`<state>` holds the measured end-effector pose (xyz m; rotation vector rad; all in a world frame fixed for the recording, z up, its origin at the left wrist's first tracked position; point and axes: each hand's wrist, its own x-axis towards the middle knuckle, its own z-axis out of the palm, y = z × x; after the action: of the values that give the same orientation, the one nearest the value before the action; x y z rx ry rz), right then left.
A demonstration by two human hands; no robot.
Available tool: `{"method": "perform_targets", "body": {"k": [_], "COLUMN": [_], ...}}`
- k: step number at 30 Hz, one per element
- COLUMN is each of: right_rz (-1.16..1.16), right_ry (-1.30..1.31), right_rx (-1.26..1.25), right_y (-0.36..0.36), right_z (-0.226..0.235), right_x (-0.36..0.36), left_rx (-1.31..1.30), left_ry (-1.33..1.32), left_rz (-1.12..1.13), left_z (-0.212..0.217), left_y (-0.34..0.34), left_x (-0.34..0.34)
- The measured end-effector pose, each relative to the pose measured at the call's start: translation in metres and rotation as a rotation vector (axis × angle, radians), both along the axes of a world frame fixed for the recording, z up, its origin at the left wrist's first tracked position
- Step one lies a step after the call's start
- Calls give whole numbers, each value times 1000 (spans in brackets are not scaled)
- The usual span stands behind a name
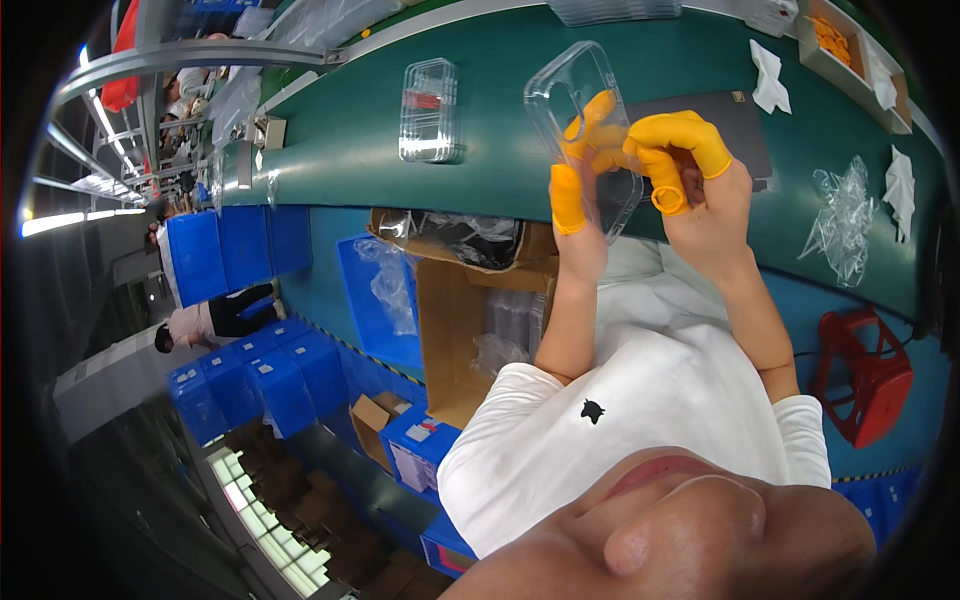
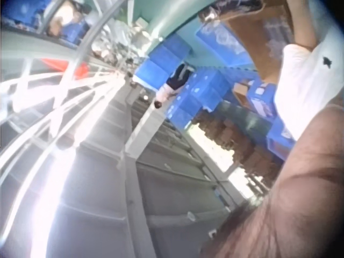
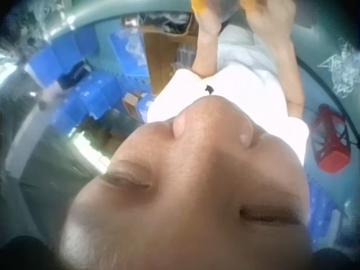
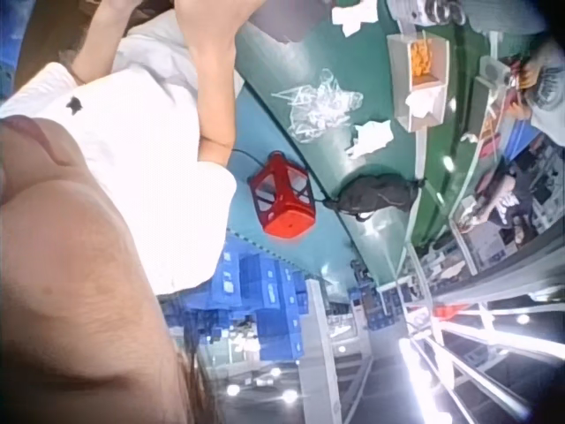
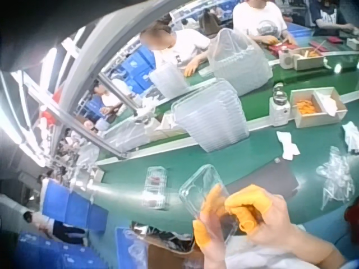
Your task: Applying glue or sealant and cleaning clear plastic phone cases at a factory assembly line.
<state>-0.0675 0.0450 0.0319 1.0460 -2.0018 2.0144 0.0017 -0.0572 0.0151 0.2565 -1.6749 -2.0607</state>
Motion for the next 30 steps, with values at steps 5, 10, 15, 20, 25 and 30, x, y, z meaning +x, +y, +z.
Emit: {"method": "perform_targets", "body": {"k": [5, 10, 15, 20, 25, 30], "right_rz": [230, 493, 312, -540, -828, -974], "right_ry": [-146, -330, -488, -376, -79, 44], "right_rx": [-80, -66, -267, 15, 865, 1315], "right_y": [3, 34, 102, 222, 230, 237], "right_z": [-13, -21, -18, -32, -51, -100], "right_x": [12, 27, 15, -47, -73, -80], "left_rx": [-201, 345, 606, 908, 991, 1028], "left_ry": [50, 219, 273, 293, 162, 91], "left_rz": [248, 325, 348, 56, -295, -535], "left_z": [-11, -1, -2, 6, -6, -17], "left_y": [-8, -37, -68, -65, -33, -7], "left_x": [-6, 0, 22, 22, 5, -2]}}
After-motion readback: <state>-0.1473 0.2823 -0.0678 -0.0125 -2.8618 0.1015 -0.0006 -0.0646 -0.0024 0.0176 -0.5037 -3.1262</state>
